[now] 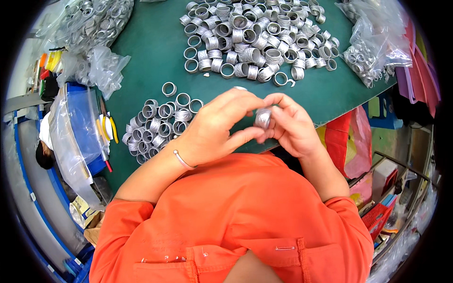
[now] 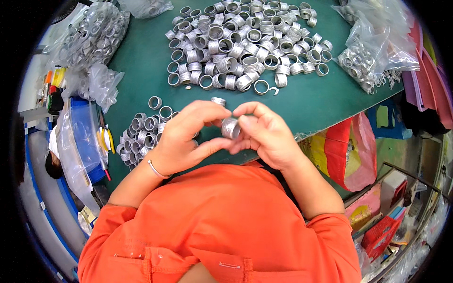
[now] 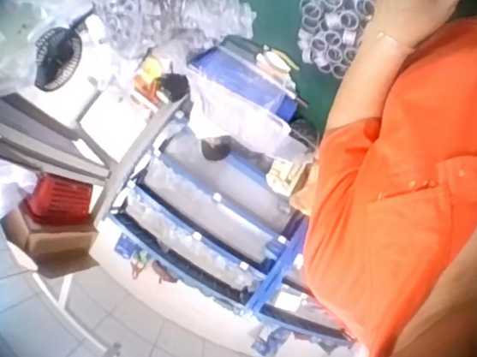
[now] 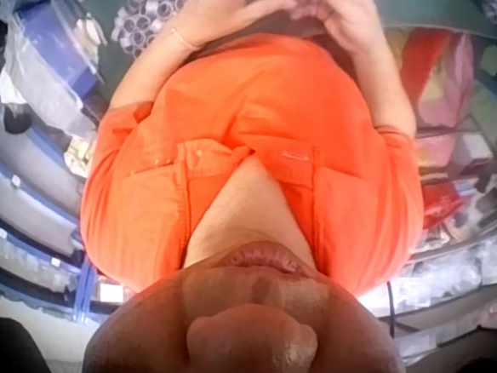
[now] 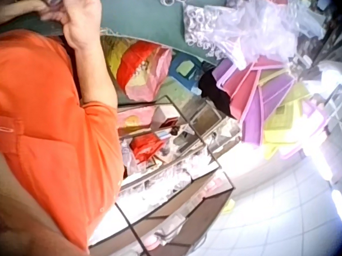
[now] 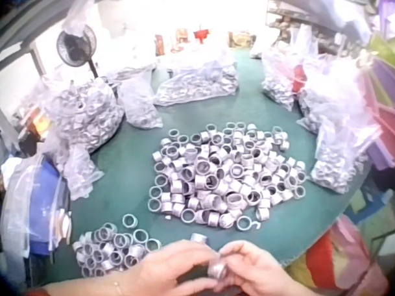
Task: The person sorts and organizes metal rings and smaller internal components on a workstation table, picking them up individually to check them and then placing them into different groups or containers. A second person later assists by handing over specific metal parts for sorting.
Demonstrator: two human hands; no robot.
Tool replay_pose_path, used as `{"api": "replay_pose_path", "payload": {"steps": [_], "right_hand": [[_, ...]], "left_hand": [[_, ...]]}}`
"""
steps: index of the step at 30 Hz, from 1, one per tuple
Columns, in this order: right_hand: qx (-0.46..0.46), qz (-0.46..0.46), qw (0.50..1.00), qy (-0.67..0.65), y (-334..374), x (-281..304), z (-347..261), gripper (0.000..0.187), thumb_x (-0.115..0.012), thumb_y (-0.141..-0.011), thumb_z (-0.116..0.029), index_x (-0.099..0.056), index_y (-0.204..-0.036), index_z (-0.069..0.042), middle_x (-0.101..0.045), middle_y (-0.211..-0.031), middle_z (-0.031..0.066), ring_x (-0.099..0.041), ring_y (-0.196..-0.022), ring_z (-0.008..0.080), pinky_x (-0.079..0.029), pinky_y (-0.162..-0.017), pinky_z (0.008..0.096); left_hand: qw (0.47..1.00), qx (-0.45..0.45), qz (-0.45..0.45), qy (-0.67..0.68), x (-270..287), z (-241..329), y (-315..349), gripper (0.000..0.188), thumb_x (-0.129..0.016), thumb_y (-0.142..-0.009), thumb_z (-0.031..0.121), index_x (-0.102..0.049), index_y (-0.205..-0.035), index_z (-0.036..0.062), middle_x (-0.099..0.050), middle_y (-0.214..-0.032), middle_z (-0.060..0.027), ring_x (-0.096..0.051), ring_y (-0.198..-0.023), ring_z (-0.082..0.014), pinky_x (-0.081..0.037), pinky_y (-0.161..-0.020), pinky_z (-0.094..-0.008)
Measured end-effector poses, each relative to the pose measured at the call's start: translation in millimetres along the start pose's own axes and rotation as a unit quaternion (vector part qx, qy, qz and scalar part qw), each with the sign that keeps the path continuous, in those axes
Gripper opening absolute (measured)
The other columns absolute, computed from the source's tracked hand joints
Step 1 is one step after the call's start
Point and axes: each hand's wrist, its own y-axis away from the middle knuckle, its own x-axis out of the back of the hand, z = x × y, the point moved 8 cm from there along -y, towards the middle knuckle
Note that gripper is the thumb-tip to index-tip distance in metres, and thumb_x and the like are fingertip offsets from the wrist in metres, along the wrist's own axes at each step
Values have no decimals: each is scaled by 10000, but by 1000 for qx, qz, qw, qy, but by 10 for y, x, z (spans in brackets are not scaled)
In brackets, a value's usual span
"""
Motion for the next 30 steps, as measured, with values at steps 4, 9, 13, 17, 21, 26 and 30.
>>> {"api": "replay_pose_path", "payload": {"steps": [4, 9, 13, 17, 21, 26, 30], "right_hand": [[20, 55, 970, 235, -59, -9, -65, 187, -468, -973, -163, -479, -1100, -27, -626, -814, 89, -628, -649, 167, -515, -580, 260], [328, 102, 685, 643, -127, -317, -467, 172, -633, -808, -15, -581, -971, -18, -589, -879, 106, -598, -742, 251, -488, -622, 325], [330, 111, 623, 701, -252, -378, -332, 221, -677, -763, -37, -592, -966, -18, -585, -926, 110, -593, -816, 293, -500, -672, 335], [269, 156, 711, 631, -305, -165, -286, 147, -650, -797, -66, -631, -928, -2, -632, -812, 92, -621, -675, 215, -505, -598, 311], [-4, 152, 919, 365, -338, 66, -100, 171, -572, -850, -105, -657, -859, 42, -653, -675, 74, -578, -513, 89, -454, -456, 227], [-128, 88, 977, 147, -275, 90, 112, 217, -535, -863, -118, -649, -818, 61, -644, -660, 120, -552, -443, 105, -410, -371, 201], [-154, 44, 985, 71, -266, 42, 205, 238, -515, -871, -124, -645, -803, 63, -632, -625, 135, -526, -392, 120, -410, -361, 215]], "left_hand": [[997, 63, -35, -23, 110, -115, 72, 322, -653, -687, -49, -609, -996, 30, -621, -921, -94, -619, -776, -154, -512, -649, -244], [966, 227, 113, -55, 985, -513, 276, 265, -622, -726, -40, -593, -989, -17, -604, -895, -28, -562, -769, -79, -466, -720, -216], [951, 200, 36, -231, 1203, -520, 349, 213, -645, -706, 14, -616, -917, 5, -597, -837, -54, -576, -753, -140, -469, -696, -262], [943, 155, -35, -293, 1064, -513, 395, 186, -677, -717, 67, -621, -881, -3, -614, -898, -112, -597, -828, -267, -481, -740, -328], [945, 130, -35, -298, 1048, -505, 387, 179, -708, -732, 56, -624, -877, -5, -618, -921, -121, -605, -849, -274, -480, -749, -330], [952, 111, -4, -285, 1025, -394, 290, 153, -712, -732, 25, -626, -856, 4, -621, -883, -96, -610, -826, -240, -480, -724, -310], [973, 51, -13, -225, 770, -267, 174, 177, -735, -715, 33, -630, -856, 12, -621, -878, -97, -605, -804, -223, -484, -706, -303]]}}
